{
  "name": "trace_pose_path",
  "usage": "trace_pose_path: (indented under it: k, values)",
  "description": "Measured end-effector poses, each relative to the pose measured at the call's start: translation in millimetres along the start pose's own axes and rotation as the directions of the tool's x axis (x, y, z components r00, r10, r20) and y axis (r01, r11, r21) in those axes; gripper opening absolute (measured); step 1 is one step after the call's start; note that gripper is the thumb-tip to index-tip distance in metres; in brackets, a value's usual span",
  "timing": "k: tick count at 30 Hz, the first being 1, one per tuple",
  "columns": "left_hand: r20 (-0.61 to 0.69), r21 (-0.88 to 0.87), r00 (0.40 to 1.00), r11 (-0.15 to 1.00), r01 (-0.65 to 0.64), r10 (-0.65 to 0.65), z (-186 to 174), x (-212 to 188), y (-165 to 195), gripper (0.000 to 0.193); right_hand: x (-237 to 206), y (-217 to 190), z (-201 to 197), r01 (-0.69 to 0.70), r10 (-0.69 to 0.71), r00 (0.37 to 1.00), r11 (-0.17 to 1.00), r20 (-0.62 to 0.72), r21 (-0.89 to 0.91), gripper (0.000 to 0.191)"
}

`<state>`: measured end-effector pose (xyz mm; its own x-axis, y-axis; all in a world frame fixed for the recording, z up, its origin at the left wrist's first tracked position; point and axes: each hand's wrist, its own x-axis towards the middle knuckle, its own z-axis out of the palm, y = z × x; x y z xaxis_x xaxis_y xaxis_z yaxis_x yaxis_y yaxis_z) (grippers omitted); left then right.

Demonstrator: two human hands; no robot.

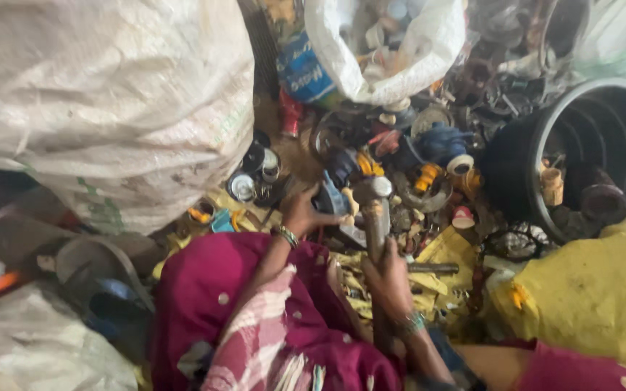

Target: The person sits on the floor and uses a hammer to strike a metal part held in a metal holder, breaking it apart. The person repeatedly picks up parts, positions them, and strikes them to separate components.

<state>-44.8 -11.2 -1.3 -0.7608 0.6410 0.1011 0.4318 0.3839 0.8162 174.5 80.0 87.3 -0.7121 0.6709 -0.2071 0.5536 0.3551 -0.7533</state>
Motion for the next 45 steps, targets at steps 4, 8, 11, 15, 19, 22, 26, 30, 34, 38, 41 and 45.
trace_pose_path:
  k: [4, 8, 11, 15, 19, 22, 26, 30, 34, 38, 41, 45]
  values:
    - [-0.104, 0.051, 0.986, 0.991, -0.126, 0.130, 1.3, -4.5, 3.4, 0.115, -20.3, -18.8, -31.1, 0.076, -0.048, 0.987, 0.979, -0.152, 0.188, 0.045]
    - [-0.013, 0.003, 0.998, 0.998, -0.069, 0.069, 0.5, -3.3, 1.9, 0.122, -33.8, -50.3, -80.1, 0.530, -0.436, 0.783, 0.841, -0.443, 0.110, 0.039]
    - [-0.016, -0.036, 0.997, 0.996, -0.077, 0.076, -0.3, 0.3, 2.5, 0.122, -32.4, -57.5, -97.0, 0.629, -0.424, 0.702, 0.746, -0.573, 0.218, 0.050]
    - [0.006, 0.064, 1.000, 0.998, -0.002, 0.001, -0.1, -0.3, 4.6, 0.119, -10.9, -34.0, -60.9, 0.436, -0.418, 0.799, 0.898, -0.432, -0.063, 0.044]
    - [-0.063, -0.041, 0.992, 0.993, -0.115, 0.112, -2.5, -3.0, 5.0, 0.111, 7.7, 1.4, -5.0, 0.017, -0.017, 1.000, 0.993, 0.004, -0.120, 0.043]
    - [-0.138, 0.057, 0.963, 0.973, -0.225, 0.231, -8.2, -1.1, 3.4, 0.101, 4.6, 8.0, -5.5, 0.027, -0.021, 0.996, 0.997, -0.087, 0.068, 0.055]
    - [0.012, -0.016, 0.998, 0.998, -0.057, 0.058, -10.0, -2.5, 3.6, 0.102, -14.0, -21.4, -47.8, 0.202, -0.164, 0.960, 0.967, -0.228, 0.155, 0.045]
    - [-0.047, -0.090, 0.995, 0.992, -0.092, 0.088, -3.7, -4.1, 5.3, 0.099, -33.0, -59.4, -75.7, 0.455, -0.371, 0.807, 0.886, -0.459, 0.084, 0.032]
    - [-0.095, -0.337, 0.994, 0.938, -0.086, 0.057, 5.4, -2.7, 6.7, 0.091, -50.5, -71.7, -79.4, 0.463, -0.362, 0.762, 0.884, -0.537, 0.061, 0.035]
    - [0.066, -0.634, 0.998, 0.772, 0.038, 0.004, 8.0, -1.9, 6.6, 0.100, -52.3, -70.6, -74.0, 0.396, -0.309, 0.811, 0.915, -0.496, 0.076, 0.038]
    - [0.123, -0.536, 0.992, 0.841, 0.072, -0.006, 4.4, -2.8, 3.5, 0.108, -48.5, -68.0, -68.8, 0.351, -0.261, 0.846, 0.929, -0.465, 0.117, 0.038]
    - [0.136, -0.443, 0.990, 0.892, 0.092, -0.034, -1.2, -4.1, 0.8, 0.111, -40.4, -52.3, -65.1, 0.383, -0.342, 0.803, 0.924, -0.488, -0.018, 0.042]
